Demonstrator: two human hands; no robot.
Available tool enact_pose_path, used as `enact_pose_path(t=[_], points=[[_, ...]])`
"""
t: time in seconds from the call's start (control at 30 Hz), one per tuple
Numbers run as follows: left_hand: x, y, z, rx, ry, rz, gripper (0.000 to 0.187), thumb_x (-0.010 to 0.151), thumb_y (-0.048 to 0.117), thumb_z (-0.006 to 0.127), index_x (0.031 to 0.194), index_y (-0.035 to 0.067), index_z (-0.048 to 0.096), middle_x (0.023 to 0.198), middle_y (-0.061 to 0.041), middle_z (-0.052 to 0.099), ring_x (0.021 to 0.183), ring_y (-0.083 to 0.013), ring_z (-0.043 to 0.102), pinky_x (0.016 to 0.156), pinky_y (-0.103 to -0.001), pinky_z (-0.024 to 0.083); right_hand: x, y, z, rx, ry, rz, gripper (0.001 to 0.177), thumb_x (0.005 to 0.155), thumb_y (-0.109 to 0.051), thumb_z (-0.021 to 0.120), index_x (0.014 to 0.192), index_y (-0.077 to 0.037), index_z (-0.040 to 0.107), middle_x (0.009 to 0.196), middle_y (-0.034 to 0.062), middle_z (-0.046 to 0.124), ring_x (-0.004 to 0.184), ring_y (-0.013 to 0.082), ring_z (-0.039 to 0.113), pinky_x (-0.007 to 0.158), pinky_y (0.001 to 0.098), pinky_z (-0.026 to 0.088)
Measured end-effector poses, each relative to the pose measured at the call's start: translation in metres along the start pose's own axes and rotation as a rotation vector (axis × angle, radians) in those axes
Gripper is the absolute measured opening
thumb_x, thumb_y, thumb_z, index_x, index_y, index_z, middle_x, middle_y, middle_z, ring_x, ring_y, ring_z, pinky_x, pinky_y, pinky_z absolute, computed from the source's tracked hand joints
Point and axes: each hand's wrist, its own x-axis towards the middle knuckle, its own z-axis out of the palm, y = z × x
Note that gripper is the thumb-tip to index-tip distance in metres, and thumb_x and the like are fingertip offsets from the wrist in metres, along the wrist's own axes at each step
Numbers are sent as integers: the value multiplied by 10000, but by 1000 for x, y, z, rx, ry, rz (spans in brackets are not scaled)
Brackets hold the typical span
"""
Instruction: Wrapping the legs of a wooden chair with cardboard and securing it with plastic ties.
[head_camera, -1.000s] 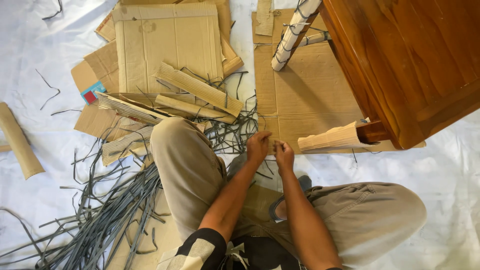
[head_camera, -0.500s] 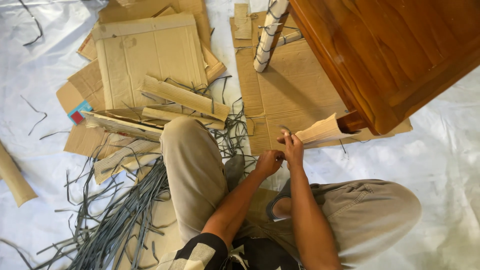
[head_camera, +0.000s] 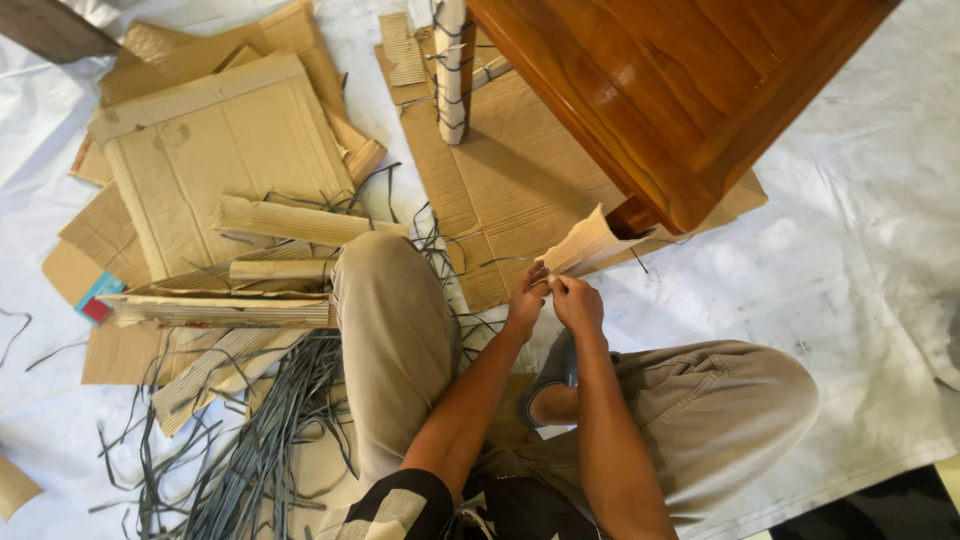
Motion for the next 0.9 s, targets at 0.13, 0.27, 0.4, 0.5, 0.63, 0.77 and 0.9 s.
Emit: enact_pose_path(t=[0.13, 0.27, 0.4, 0.5, 0.63, 0.77, 0.9], points=[[14, -21, 5, -58, 126, -151, 321, 1005, 364, 641, 1245, 153, 656, 1210, -77, 669, 1146, -241, 614, 950, -435, 438, -24, -3, -34, 50, -58, 71, 324, 901, -541, 547, 979, -359, 803, 936, -11, 788, 1011, 376, 720, 908, 481, 572], [21, -20, 12, 203, 306, 92, 219, 974, 353, 689, 1101, 197, 776, 1006, -75, 783, 1012, -216, 739, 861, -365, 553, -29, 9, -39, 220, -76, 182, 292, 854, -486, 611, 931, -302, 824, 885, -12, 793, 1014, 350, 724, 923, 464, 567], [4, 34, 32, 344, 389, 409, 550, 829, 225, 814, 1305, 42, 607, 1199, -253, 689, 1163, -405, 666, 1014, -509, 514, -22, 39, -52, 223, 19, 280, 293, 872, -417, 639, 1006, -239, 829, 849, 30, 787, 992, 374, 722, 903, 482, 562], [9, 58, 44, 413, 109, 669, 946, 711, 140, 894, 1519, -7, 425, 1412, -289, 493, 1361, -490, 474, 1177, -565, 362, -17, 42, -78, 114, 129, 363, 267, 872, -476, 612, 1009, -368, 813, 920, -15, 788, 1042, 348, 715, 932, 465, 571], [22, 75, 54, 637, -38, 641, 922, 783, 216, 832, 1568, 97, 363, 1401, -212, 521, 1274, -461, 565, 1023, -578, 504, -29, 20, -130, 157, 264, 319, 281, 903, -429, 619, 1035, -270, 810, 802, -1, 770, 965, 338, 735, 928, 479, 567], [25, 94, 58, 802, -80, 566, 791, 799, 251, 799, 1501, 200, 438, 1317, -94, 554, 1163, -415, 648, 930, -556, 565, -31, 5, -181, 99, 330, 235, 282, 888, -446, 605, 1011, -284, 800, 768, -12, 761, 969, 346, 734, 901, 494, 578], [34, 107, 69, 895, -117, 518, 800, 752, 347, 843, 1450, 242, 466, 1233, -43, 558, 1129, -379, 672, 909, -525, 580, -30, -6, -227, 131, 350, 125, 254, 883, -424, 639, 1016, -283, 803, 722, -2, 738, 882, 343, 741, 859, 505, 581]])
